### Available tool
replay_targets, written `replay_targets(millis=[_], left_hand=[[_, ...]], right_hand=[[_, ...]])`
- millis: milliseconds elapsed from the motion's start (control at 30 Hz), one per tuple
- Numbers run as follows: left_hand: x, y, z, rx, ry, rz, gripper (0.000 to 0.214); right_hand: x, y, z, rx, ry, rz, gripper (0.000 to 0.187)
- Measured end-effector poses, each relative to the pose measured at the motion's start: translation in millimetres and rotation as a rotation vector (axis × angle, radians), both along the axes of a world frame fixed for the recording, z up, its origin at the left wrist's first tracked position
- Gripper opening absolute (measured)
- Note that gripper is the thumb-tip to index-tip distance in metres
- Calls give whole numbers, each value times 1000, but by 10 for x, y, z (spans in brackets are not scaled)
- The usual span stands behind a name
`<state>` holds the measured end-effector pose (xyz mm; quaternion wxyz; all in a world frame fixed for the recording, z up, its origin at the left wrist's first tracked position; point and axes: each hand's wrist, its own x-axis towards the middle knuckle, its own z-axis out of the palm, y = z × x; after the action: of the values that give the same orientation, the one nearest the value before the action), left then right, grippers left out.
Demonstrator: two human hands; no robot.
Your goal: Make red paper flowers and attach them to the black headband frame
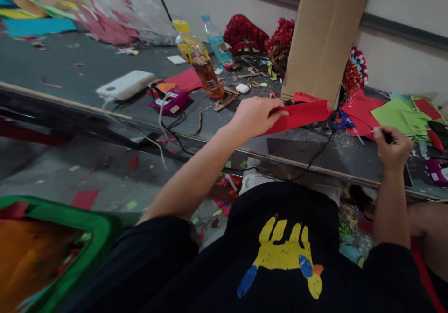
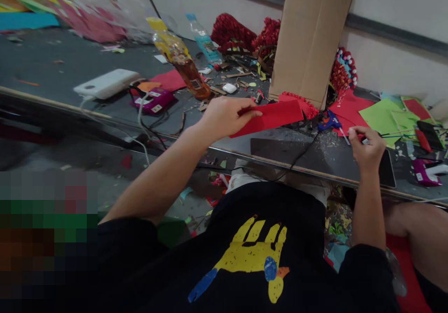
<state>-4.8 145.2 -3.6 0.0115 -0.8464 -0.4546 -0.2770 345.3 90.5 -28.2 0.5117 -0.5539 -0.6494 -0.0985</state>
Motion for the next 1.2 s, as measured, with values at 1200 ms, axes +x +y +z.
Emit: replay_targets(millis=[1200], left_hand=[[231,-697,-85,-92,131,-206,62]], right_hand=[[-691,-75,-145,-243,584,392,44]])
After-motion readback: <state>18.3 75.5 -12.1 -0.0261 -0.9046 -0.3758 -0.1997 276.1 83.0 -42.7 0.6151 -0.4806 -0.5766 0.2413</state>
